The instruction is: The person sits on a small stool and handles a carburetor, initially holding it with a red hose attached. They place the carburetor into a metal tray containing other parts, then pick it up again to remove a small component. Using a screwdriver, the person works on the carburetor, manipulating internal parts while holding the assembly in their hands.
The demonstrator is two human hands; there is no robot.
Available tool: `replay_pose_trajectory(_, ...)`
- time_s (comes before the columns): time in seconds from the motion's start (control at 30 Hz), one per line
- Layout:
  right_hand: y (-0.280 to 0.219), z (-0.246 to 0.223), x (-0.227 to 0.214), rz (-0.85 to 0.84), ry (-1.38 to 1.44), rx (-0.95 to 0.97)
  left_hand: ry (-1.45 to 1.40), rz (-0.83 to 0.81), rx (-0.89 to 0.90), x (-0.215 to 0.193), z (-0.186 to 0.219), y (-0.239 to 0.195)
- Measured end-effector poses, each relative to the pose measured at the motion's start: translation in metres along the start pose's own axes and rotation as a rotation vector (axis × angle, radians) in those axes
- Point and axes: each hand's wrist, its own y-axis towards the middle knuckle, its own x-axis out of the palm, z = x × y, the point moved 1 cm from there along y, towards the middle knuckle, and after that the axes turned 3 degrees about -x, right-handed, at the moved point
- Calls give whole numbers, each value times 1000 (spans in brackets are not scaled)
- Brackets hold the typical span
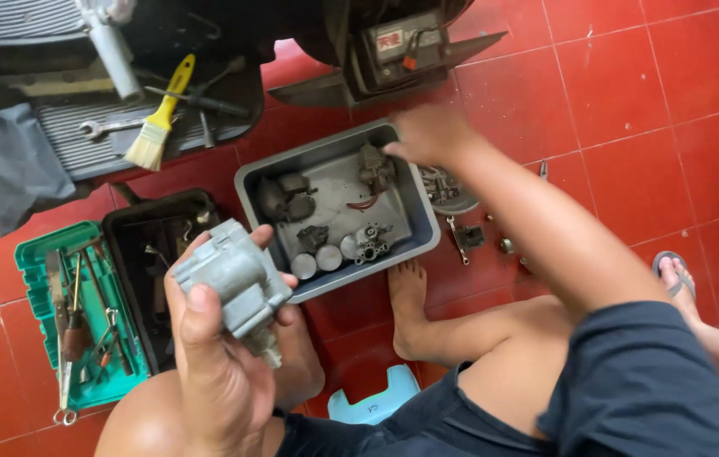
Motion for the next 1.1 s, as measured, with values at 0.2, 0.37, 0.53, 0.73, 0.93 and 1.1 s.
replay_pose_trajectory(0.2, -39, 97, 121, 165, -21, 69, 131, -18, -6, -17, -29, 17)
replay_pose_trajectory(0.37, -14, 125, 243, -147, 219, 277, 309, 203, -190, 3, -54, 34)
replay_pose_trajectory(0.53, 22, 133, 292, -1, 351, 448, 453, 411, -363, 6, -76, 47)
replay_pose_trajectory(0.73, 12, 124, 256, -90, 506, 529, 555, 129, -294, -28, -98, 60)
replay_pose_trajectory(0.93, -6, 113, 247, -183, 469, 463, 600, 114, -263, -47, -108, 59)
replay_pose_trajectory(1.1, -9, 113, 245, 53, 629, 436, 564, 73, -298, -58, -119, 60)
